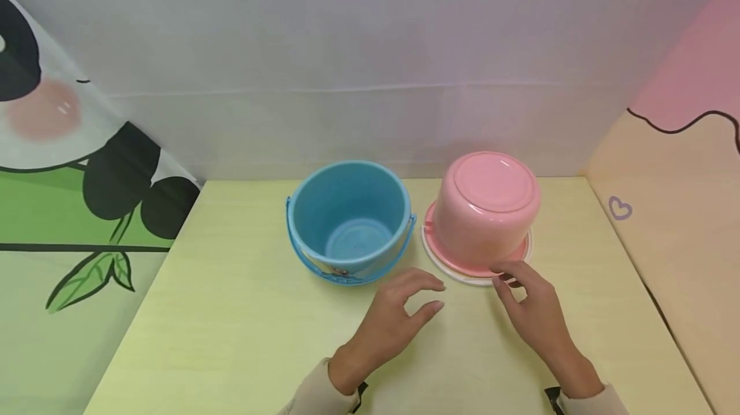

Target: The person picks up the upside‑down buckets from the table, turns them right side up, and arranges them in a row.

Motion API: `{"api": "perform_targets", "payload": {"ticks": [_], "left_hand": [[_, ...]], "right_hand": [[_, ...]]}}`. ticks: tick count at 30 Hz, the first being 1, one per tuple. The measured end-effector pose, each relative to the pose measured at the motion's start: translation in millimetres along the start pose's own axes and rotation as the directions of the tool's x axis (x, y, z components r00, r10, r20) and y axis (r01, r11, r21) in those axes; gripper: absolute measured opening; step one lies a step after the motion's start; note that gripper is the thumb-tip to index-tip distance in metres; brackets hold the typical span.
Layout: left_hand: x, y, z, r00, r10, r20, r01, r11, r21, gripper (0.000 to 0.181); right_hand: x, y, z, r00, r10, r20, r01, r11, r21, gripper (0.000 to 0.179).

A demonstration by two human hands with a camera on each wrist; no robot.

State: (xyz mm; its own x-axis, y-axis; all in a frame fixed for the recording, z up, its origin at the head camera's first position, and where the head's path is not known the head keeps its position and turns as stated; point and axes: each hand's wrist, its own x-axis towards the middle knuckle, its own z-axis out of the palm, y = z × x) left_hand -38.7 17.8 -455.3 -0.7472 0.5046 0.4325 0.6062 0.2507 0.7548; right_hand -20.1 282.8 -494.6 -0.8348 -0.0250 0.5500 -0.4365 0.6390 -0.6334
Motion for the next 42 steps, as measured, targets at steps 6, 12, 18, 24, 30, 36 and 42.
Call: {"api": "perform_targets", "payload": {"ticks": [6, 12, 18, 24, 30, 36, 42], "left_hand": [[-8.0, -13.9, 17.0, 0.994, -0.069, 0.089, 0.056, 0.989, 0.134, 0.022], [-9.4, -23.6, 26.6, 0.99, -0.088, 0.113, 0.056, 0.964, 0.259, 0.026], [-7.9, -30.3, 32.8, 0.982, -0.151, 0.113, 0.103, 0.931, 0.35, 0.03], [-7.4, -35.2, 36.4, 0.972, -0.189, 0.138, 0.115, 0.9, 0.419, 0.034], [-3.9, -41.9, 38.6, 0.961, -0.226, 0.157, 0.133, 0.882, 0.453, 0.043], [-1.3, -48.5, 38.6, 0.957, -0.227, 0.18, 0.11, 0.859, 0.5, 0.041], [-0.8, -49.7, 38.2, 0.955, -0.206, 0.216, 0.056, 0.834, 0.549, 0.041]], "right_hand": [[-18.4, 8.5, -6.8, 0.999, 0.036, -0.015, -0.037, 0.997, -0.069, 0.037], [-32.0, 15.1, -11.2, 0.999, 0.051, 0.009, -0.049, 0.991, -0.127, 0.041], [-43.1, 21.8, -13.5, 0.998, 0.048, 0.05, -0.039, 0.985, -0.167, 0.046], [-47.8, 27.7, -14.5, 0.995, 0.013, 0.099, 0.006, 0.981, -0.192, 0.049], [-48.3, 30.6, -15.4, 0.991, -0.019, 0.131, 0.049, 0.97, -0.237, 0.052], [-48.9, 30.1, -13.4, 0.987, -0.026, 0.158, 0.066, 0.966, -0.252, 0.051], [-49.4, 28.2, -10.7, 0.984, -0.041, 0.173, 0.088, 0.957, -0.277, 0.052]]}}
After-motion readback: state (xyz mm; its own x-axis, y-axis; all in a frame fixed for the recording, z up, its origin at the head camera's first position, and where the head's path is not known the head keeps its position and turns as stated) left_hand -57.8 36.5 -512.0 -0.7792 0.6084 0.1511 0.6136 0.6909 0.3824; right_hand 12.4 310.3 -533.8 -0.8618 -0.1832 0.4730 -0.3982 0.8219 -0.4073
